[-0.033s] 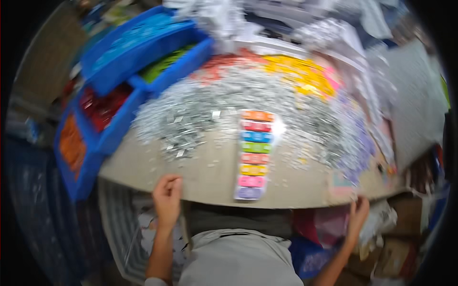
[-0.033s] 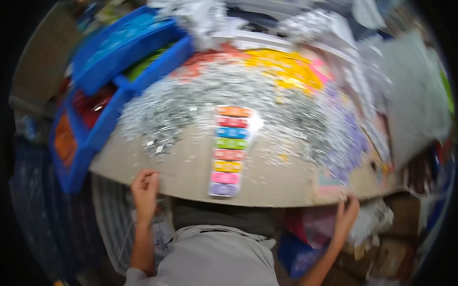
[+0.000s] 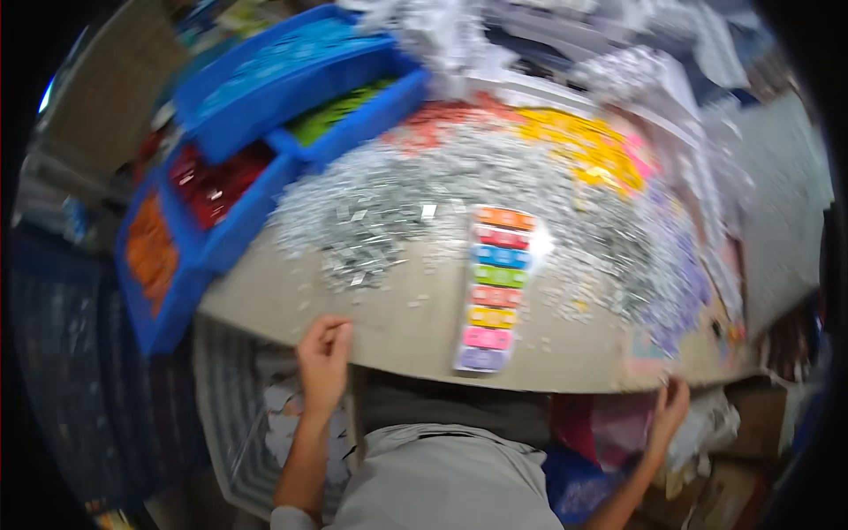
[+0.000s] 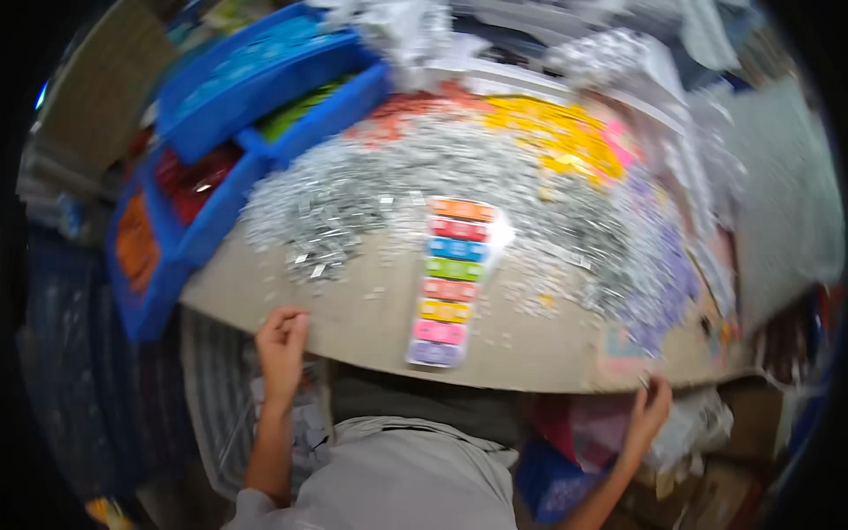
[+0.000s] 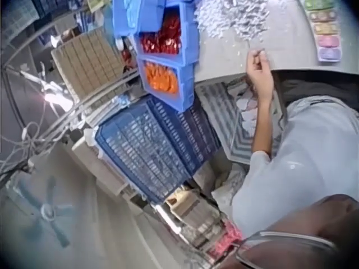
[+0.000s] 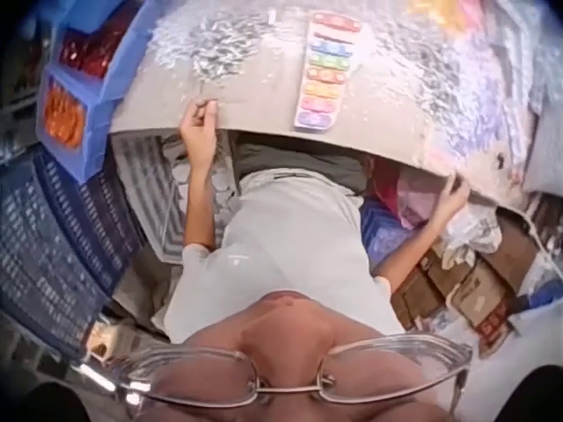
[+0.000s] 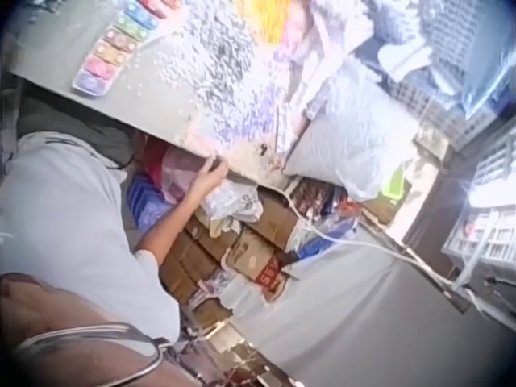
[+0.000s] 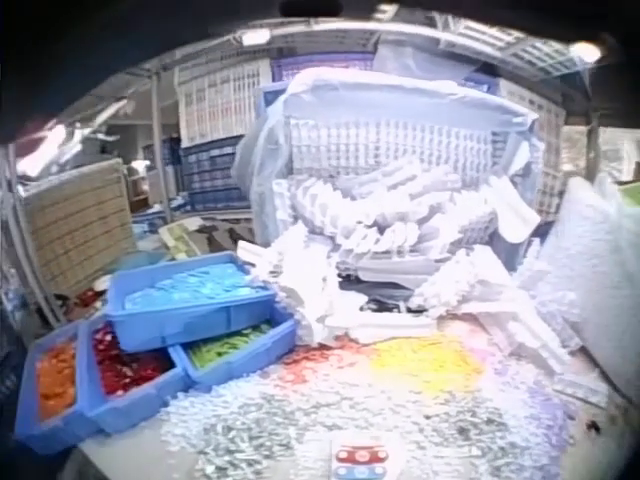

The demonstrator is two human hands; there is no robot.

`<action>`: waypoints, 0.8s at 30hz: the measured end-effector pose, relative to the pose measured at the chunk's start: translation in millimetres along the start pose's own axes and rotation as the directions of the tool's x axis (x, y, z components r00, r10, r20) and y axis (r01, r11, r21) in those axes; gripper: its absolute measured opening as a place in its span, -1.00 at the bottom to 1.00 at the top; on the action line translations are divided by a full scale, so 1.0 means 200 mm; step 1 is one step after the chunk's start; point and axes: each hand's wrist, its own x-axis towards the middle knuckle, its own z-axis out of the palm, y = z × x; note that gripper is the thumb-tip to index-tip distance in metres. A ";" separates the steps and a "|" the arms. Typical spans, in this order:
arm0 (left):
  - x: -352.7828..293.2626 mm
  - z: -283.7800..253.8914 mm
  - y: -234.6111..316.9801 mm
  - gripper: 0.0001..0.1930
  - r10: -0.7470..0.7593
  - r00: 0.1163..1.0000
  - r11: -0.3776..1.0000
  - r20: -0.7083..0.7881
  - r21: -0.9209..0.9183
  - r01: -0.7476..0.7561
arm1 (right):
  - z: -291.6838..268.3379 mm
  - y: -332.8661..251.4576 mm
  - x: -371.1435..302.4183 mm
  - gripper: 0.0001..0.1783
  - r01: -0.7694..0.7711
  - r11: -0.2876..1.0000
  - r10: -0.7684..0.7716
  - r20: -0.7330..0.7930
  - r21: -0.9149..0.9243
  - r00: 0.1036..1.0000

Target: Assembling toy xylophones by placing colored plastic keys and metal pins onto a base.

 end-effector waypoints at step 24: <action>0.65 -0.25 -0.03 -0.92 0.613 0.789 0.373 0.042 0.865 -0.336 | 0.44 -1.37 -0.14 -0.92 -0.407 0.628 -0.141 0.611 0.663 0.779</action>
